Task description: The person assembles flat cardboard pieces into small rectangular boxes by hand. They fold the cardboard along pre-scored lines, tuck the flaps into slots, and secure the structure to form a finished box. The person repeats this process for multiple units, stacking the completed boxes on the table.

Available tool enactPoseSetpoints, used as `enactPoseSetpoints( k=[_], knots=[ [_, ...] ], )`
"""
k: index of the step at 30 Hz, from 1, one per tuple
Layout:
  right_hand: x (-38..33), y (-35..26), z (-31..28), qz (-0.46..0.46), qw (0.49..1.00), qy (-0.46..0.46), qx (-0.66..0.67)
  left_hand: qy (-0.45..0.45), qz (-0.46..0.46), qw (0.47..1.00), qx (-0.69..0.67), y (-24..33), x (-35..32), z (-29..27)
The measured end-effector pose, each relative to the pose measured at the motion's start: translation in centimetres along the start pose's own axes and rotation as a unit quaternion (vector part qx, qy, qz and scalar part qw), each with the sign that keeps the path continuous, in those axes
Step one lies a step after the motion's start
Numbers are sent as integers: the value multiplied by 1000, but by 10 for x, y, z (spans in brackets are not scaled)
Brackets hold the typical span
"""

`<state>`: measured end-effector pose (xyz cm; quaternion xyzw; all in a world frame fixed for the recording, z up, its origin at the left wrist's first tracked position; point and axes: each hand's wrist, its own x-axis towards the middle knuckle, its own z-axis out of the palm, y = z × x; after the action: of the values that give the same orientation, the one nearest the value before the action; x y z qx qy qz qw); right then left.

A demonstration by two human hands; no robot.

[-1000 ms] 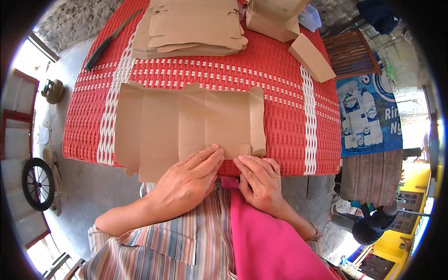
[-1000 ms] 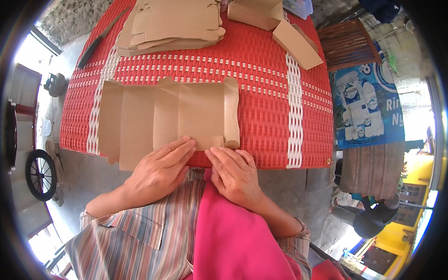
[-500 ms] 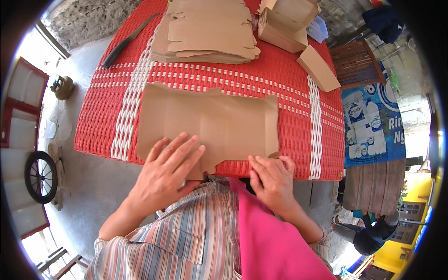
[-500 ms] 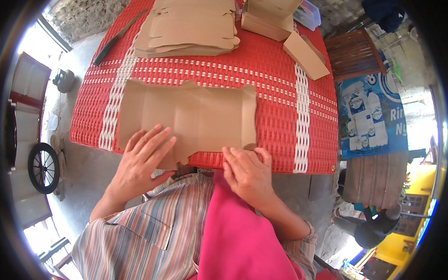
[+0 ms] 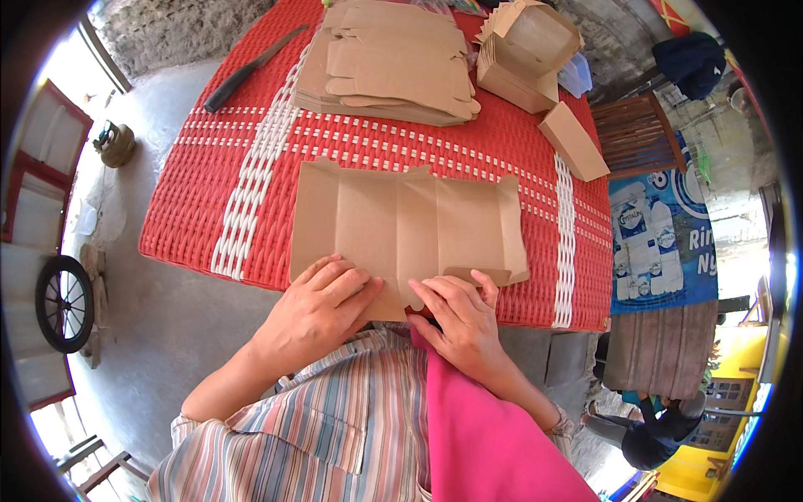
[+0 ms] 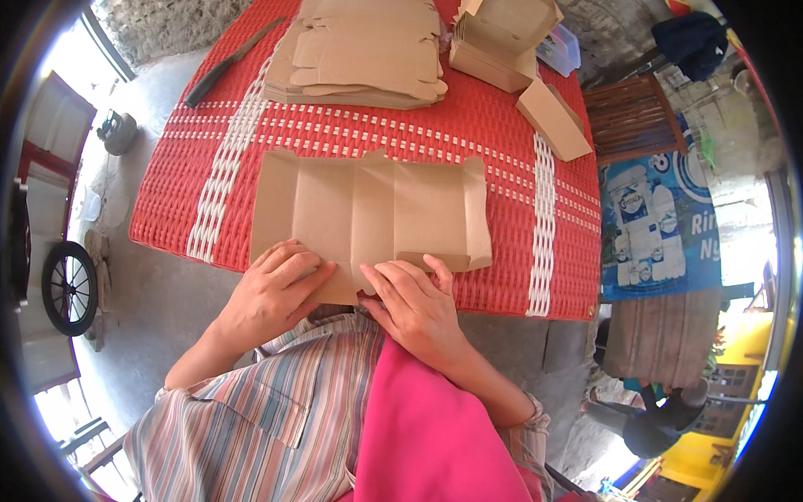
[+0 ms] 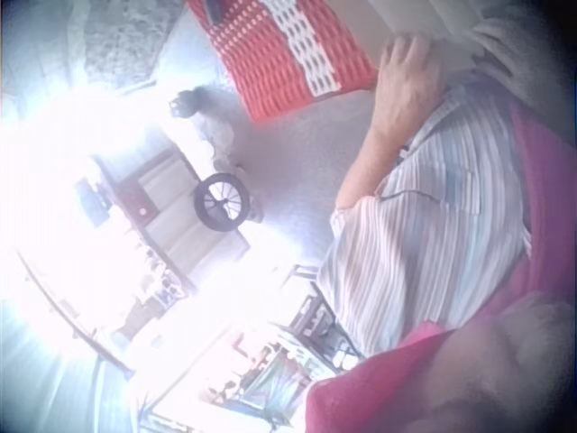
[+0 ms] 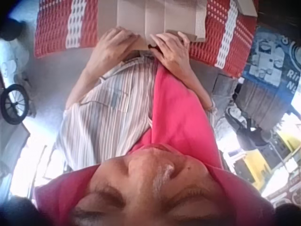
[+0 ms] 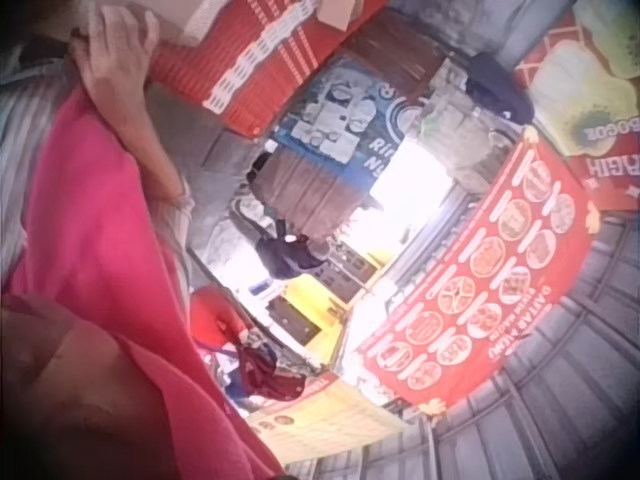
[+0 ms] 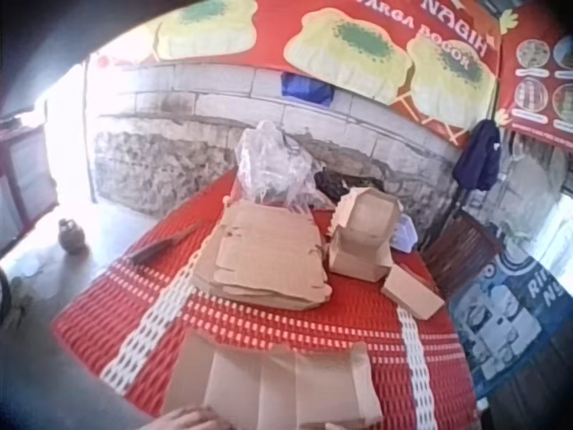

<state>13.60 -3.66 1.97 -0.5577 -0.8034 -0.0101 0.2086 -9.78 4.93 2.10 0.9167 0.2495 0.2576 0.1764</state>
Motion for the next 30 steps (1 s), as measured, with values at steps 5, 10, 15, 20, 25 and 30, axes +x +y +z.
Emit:
enactPoseSetpoints(
  k=[5,10,15,20,25,30],
  knots=[
    [4,4,4,-11,1000,14,4,20,5,999,-43,-3,5,-6],
    [14,8,9,-13,998,55,10,34,-73,991,-110,-10,14,-10],
    [26,10,10,14,997,73,25,44,-177,975,-127,-10,27,-8],
    [33,12,16,39,993,96,53,94,-217,967,-93,-9,37,6],
    [31,11,18,79,993,76,43,120,-109,982,92,-11,40,10],
    [21,11,5,-23,999,-3,-25,-20,-30,998,53,-17,27,13]
  ],
)
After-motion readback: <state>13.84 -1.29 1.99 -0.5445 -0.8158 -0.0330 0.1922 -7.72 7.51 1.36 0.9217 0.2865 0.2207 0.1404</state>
